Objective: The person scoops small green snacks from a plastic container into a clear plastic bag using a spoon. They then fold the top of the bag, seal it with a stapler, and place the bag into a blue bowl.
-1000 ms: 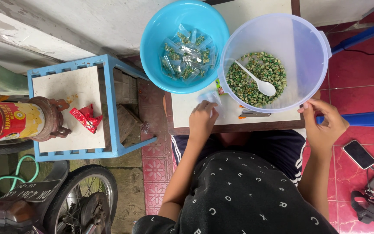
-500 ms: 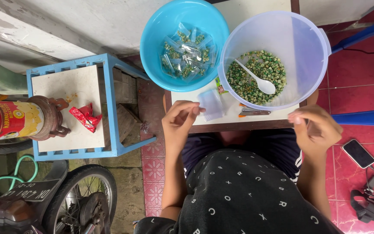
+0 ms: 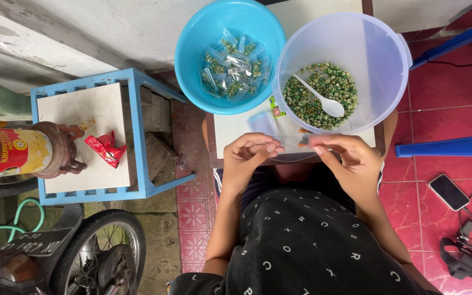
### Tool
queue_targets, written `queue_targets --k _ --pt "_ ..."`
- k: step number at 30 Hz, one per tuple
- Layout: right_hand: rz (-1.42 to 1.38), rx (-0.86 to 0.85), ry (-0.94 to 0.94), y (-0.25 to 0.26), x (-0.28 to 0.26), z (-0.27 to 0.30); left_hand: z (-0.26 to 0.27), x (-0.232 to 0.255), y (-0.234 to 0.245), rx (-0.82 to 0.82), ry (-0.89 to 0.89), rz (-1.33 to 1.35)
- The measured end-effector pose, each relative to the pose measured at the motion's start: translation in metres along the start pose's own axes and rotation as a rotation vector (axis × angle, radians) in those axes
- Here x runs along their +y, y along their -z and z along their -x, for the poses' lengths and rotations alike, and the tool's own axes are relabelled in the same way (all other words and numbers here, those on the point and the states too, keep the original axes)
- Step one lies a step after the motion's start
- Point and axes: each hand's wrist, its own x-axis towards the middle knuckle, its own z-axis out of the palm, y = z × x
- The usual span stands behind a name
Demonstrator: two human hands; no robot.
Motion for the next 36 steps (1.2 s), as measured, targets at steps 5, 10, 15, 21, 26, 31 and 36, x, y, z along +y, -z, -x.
queue_targets --k 5,10,15,21,26,31,36 --pt "-0.027 0.055 -0.048 0.014 0.006 0.006 -0.001 -0.01 -0.001 -0.019 -0.005 -0.025" --pt "-0.028 0.102 -0.067 0.016 0.01 0.007 0.001 -0.011 -0.002 -0.077 -0.032 -0.029" --pt "-0.001 0.128 -0.077 0.021 0.017 0.014 0.003 -0.018 -0.003 -0.144 -0.035 0.028" --pt "0.055 0.095 -0.019 0.03 0.038 0.018 0.003 -0.019 -0.014 -0.076 0.008 -0.066" --pt "0.041 0.044 0.007 0.017 0.012 0.005 0.0 -0.021 -0.011 -0.007 0.015 -0.15" --pt "0.067 0.026 -0.008 0.015 0.008 0.005 0.0 -0.023 -0.015 0.009 -0.042 -0.196" --pt "-0.049 0.01 -0.08 0.014 0.005 0.004 0.0 -0.026 -0.02 0.053 -0.175 -0.198"
